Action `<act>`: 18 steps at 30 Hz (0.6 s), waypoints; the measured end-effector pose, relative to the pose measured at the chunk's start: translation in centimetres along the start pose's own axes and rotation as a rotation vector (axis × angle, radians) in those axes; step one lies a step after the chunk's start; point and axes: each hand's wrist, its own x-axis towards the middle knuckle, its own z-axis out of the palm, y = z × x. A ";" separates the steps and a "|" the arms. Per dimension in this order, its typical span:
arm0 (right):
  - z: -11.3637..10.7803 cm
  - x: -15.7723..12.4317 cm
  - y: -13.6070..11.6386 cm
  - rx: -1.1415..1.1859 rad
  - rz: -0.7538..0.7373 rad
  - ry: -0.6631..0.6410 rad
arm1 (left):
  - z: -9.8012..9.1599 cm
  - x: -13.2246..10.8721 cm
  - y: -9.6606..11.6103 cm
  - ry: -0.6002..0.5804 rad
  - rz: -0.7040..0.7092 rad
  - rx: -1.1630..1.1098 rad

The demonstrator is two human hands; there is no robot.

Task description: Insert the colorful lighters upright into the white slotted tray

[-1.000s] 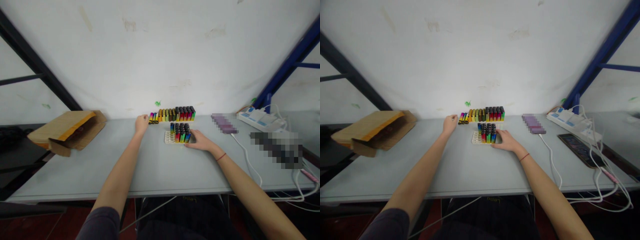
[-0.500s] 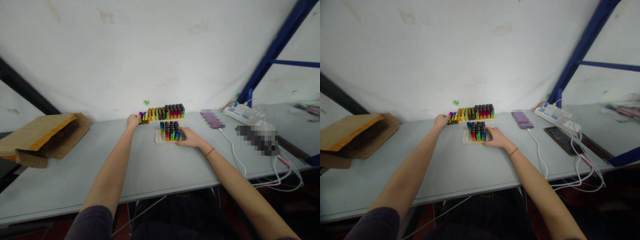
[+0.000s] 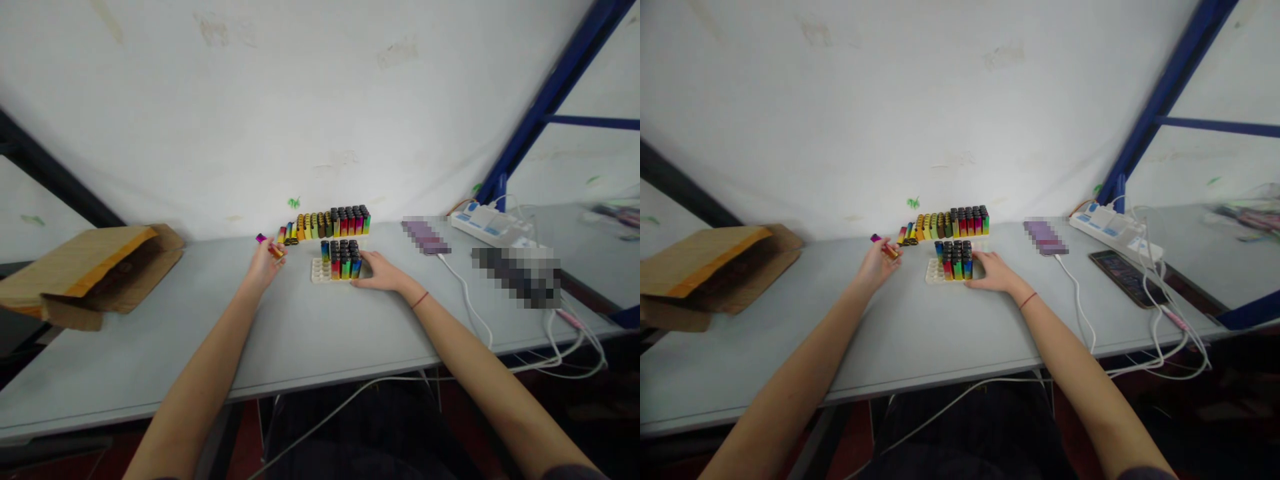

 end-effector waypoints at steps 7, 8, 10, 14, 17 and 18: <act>-0.2 -0.1 -0.1 -0.015 0.013 -0.007 | 1.4 -1.1 -2.8 -0.197 0.106 0.124; -0.1 -0.1 0.0 -0.019 0.014 -0.007 | 1.5 -1.0 -3.0 -0.207 0.091 0.131; -0.1 -0.1 0.1 -0.025 0.014 -0.009 | 1.5 -1.1 -3.4 -0.216 0.071 0.139; -0.2 0.0 0.2 -0.024 0.017 -0.032 | 1.4 -1.7 -4.1 -0.265 0.136 0.160; -0.3 0.0 0.1 -0.016 0.008 -0.038 | 1.4 -2.0 -4.6 -0.334 0.181 0.140; -0.3 0.0 0.1 -0.015 0.006 -0.037 | 1.4 -2.1 -4.7 -0.351 0.187 0.135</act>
